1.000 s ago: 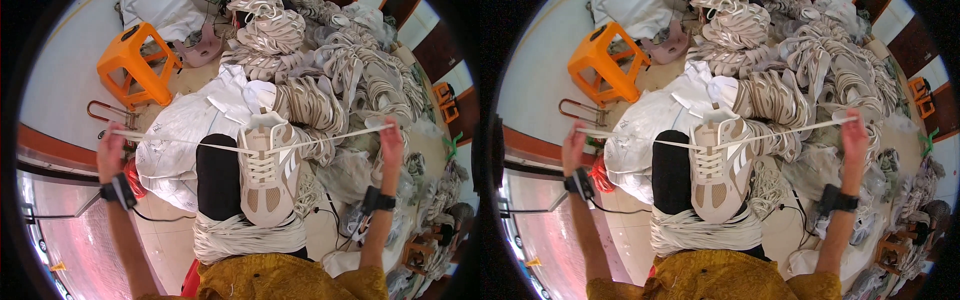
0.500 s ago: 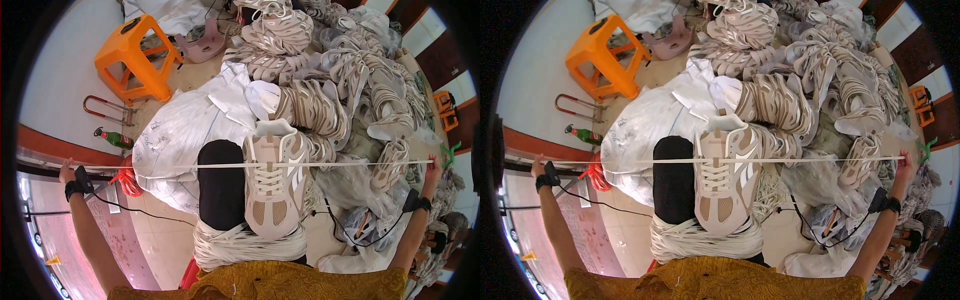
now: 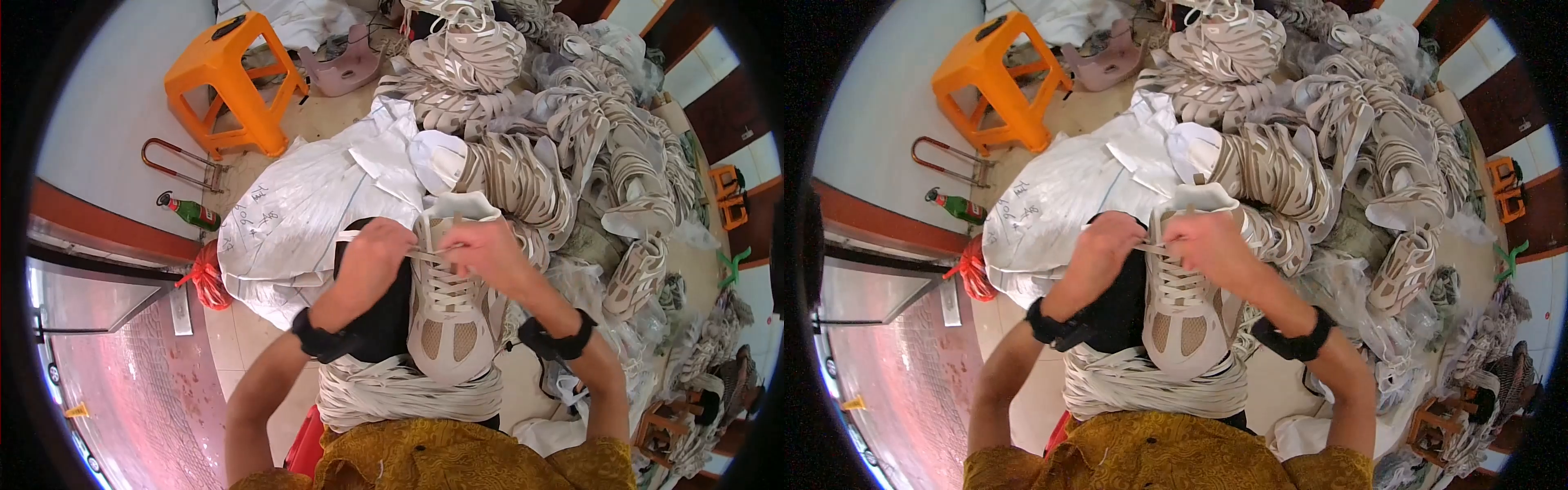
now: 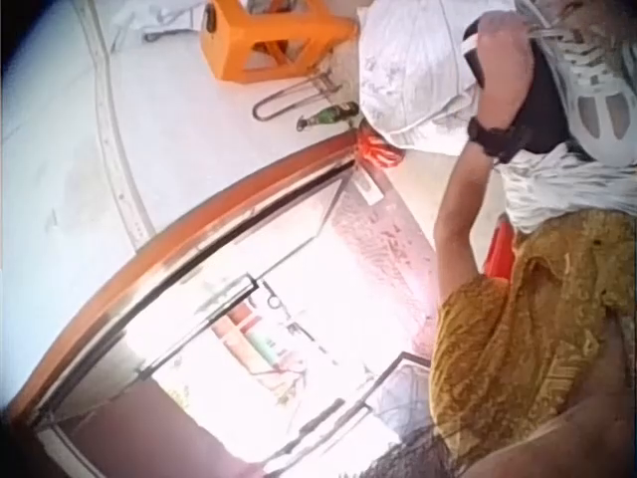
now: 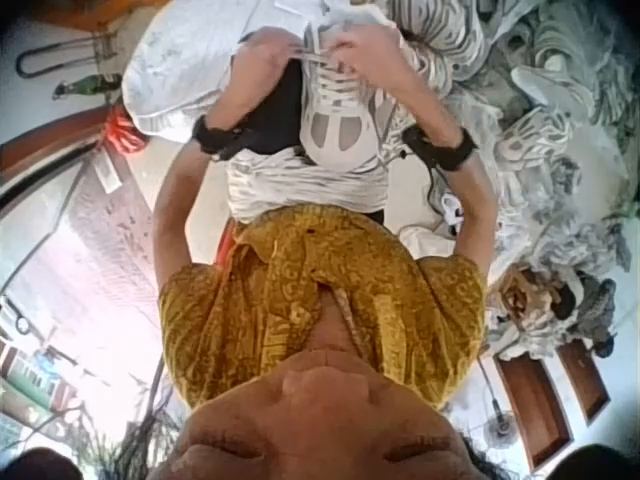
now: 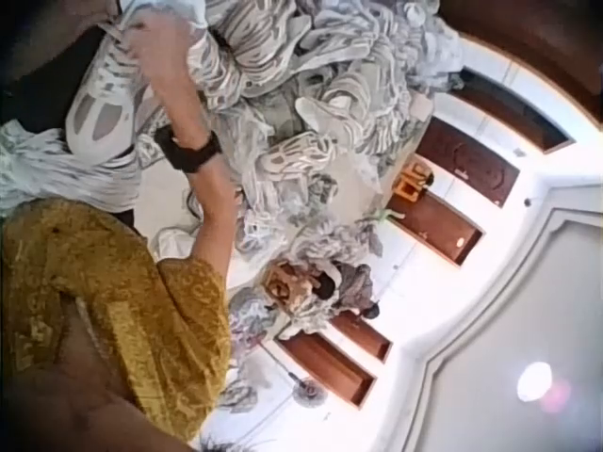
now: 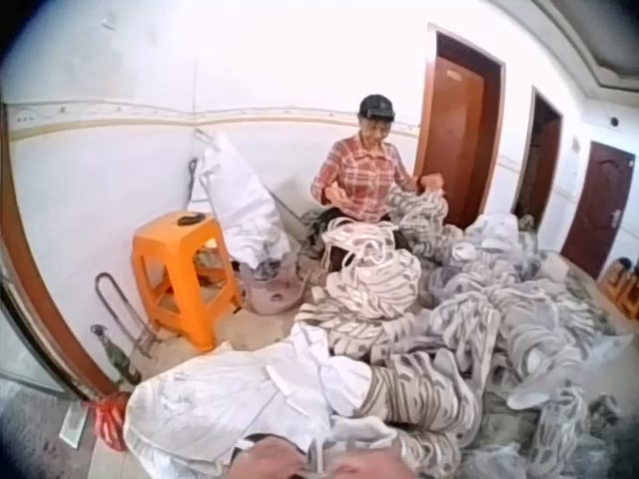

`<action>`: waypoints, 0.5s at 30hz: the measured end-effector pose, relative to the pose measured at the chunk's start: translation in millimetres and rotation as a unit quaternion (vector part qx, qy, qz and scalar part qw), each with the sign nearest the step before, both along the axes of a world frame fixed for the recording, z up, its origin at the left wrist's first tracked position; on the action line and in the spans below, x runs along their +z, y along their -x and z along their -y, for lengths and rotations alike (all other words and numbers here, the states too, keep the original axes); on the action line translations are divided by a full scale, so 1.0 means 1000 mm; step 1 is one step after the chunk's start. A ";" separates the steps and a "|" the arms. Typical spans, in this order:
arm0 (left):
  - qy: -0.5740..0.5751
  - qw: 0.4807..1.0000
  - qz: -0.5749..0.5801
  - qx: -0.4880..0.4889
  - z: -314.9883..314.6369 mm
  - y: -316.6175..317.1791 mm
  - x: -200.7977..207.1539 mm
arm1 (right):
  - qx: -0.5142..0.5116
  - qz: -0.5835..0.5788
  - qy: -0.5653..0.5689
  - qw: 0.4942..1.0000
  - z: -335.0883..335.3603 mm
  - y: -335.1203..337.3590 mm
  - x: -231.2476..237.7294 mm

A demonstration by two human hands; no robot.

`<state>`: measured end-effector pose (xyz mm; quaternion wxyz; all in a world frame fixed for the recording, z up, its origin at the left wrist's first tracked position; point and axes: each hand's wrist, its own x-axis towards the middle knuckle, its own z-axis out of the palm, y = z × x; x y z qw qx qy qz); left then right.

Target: The recorder is threading laces into a white sneaker while sitting in a workspace surrounded by shoe components.

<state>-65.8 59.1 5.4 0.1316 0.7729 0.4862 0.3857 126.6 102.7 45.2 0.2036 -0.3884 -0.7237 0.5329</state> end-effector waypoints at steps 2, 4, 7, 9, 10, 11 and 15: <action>0.011 0.998 -0.052 0.029 0.006 -0.010 -0.003 | 0.018 0.039 -0.062 0.997 0.004 0.013 -0.008; 0.009 0.999 -0.041 0.025 0.009 -0.011 -0.003 | 0.038 0.078 -0.121 0.989 0.005 0.010 -0.013; 0.019 0.999 -0.002 0.028 0.013 -0.017 -0.008 | 0.023 0.020 0.039 0.999 0.003 -0.005 -0.015; 0.036 0.998 0.037 0.039 0.015 -0.022 -0.009 | 0.009 -0.009 0.065 0.998 0.007 -0.009 -0.013; 0.036 0.998 0.037 0.039 0.016 -0.023 -0.008 | 0.008 -0.009 0.065 0.998 0.009 -0.010 -0.013; 0.036 0.997 0.048 0.042 0.017 -0.024 -0.006 | 0.004 -0.021 0.051 0.998 0.011 -0.010 -0.012; 0.033 0.997 0.051 0.039 0.019 -0.027 -0.005 | -0.014 -0.033 0.046 0.998 0.020 -0.011 -0.011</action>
